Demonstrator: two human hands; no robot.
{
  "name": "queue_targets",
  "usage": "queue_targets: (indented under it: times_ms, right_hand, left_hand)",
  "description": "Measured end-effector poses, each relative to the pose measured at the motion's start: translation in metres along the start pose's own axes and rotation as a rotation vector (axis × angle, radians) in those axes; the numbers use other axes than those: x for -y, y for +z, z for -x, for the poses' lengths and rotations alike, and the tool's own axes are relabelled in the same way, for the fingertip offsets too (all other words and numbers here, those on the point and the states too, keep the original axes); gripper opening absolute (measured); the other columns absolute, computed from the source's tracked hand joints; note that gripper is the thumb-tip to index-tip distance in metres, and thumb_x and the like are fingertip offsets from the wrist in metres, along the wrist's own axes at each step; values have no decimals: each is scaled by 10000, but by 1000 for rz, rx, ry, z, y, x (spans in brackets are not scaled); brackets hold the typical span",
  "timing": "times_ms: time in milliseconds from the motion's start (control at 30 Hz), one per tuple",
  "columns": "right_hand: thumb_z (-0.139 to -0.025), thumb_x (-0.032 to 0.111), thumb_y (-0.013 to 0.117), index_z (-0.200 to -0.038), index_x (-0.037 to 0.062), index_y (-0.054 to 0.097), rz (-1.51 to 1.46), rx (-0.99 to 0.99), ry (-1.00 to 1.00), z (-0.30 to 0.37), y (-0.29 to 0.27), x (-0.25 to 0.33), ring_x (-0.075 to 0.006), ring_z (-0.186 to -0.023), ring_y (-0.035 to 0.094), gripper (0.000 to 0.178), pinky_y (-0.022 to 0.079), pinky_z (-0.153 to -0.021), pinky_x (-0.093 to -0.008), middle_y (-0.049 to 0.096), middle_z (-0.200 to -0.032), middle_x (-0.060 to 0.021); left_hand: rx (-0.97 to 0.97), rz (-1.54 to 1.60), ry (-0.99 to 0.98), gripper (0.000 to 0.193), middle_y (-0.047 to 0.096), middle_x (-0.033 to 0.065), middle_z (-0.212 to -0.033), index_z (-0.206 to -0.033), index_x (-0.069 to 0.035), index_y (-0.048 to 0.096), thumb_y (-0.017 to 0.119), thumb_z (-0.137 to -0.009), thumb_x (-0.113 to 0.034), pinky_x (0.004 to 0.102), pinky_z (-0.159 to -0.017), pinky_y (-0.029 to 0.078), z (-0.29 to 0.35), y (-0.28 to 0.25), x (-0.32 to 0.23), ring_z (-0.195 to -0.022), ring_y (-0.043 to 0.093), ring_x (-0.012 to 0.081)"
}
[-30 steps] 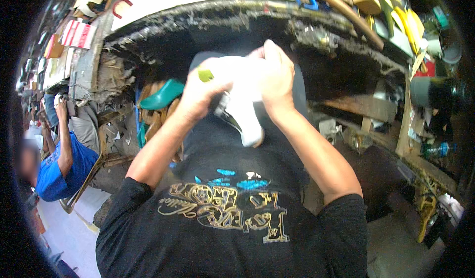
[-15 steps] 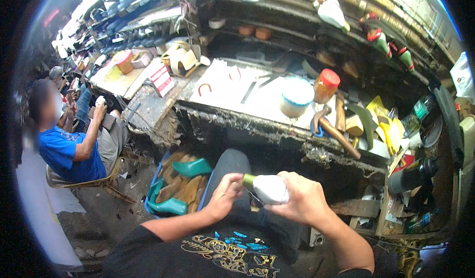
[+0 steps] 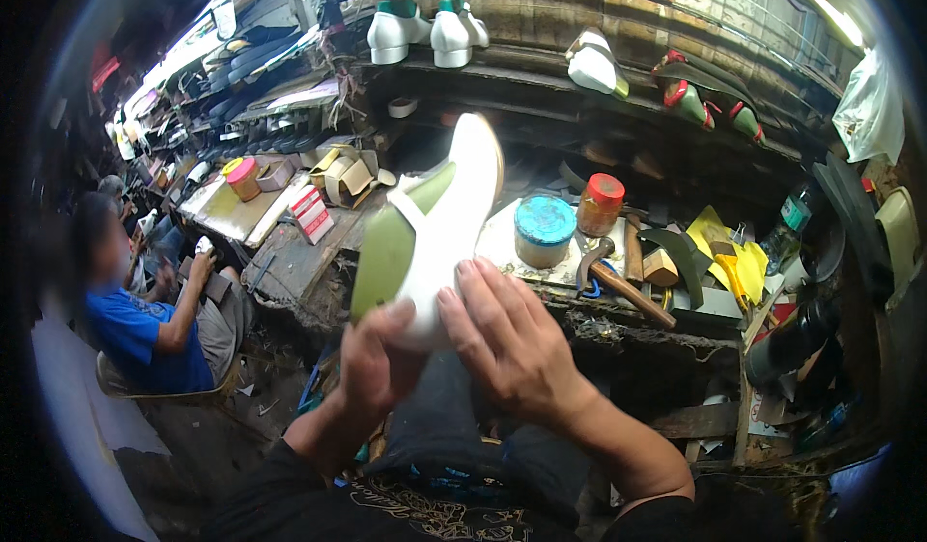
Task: The person repairs a white slip-on shoe by hand and with a hammer. They repeatedly tap the sole and heel to seat the sole, then apply a black rubber strip to the heel and tap it into place. The shoe is placed on a shelf at the end.
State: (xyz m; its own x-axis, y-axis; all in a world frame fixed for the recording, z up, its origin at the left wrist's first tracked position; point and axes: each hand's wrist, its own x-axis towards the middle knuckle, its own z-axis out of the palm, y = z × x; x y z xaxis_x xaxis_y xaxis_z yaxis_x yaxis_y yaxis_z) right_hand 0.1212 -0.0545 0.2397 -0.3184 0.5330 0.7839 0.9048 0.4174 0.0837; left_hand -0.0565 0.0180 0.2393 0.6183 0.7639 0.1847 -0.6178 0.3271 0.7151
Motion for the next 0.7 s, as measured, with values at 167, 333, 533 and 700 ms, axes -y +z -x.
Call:
queue_targets:
  times_ms: [167, 333, 533, 700]
  right_hand:
    - [-798, 211, 842, -1341, -6, 570, -79, -165, 211, -28, -21, -110, -407, -1205, 614, 645, 500, -1026, -501, 622, -1305, -213]
    - [-837, 348, 823, -1285, -13, 589, 533, -137, 431, -79, 15, -243, -383, -1204, 593, 622, 526, -944, -476, 599, -1298, -205]
    - [-841, 486, 796, -1434, 26, 442, 570, 73, 753, -112, 56, -303, -413, -1102, 671, 830, 597, -849, -507, 585, -1297, -233]
    - [-839, 422, 794, -1278, 19, 521, 682, -20, 627, -108, 56, -319, -362, -937, 729, 655, 626, -739, -463, 637, -1151, -187]
  left_hand:
    - [25, -19, 39, 514, 628, 179, -1284, -1409, 51, 485, 598, -946, -140, 461, -1097, 466, -106, 2, -23, -1199, 628, 282]
    - [64, -113, 111, 462, 620, 150, -1194, -1328, 39, 509, 650, -918, -120, 486, -973, 530, -242, 30, -43, -1108, 641, 295]
    - [36, -494, 187, 301, 674, 123, -970, -1068, -12, 652, 702, -842, -204, 445, -887, 544, -372, 56, -51, -965, 669, 271]
    - [-53, -1758, 702, 303, 735, 164, -1026, -1029, -4, 718, 694, -857, -251, 441, -875, 548, -433, 46, -31, -1060, 664, 335]
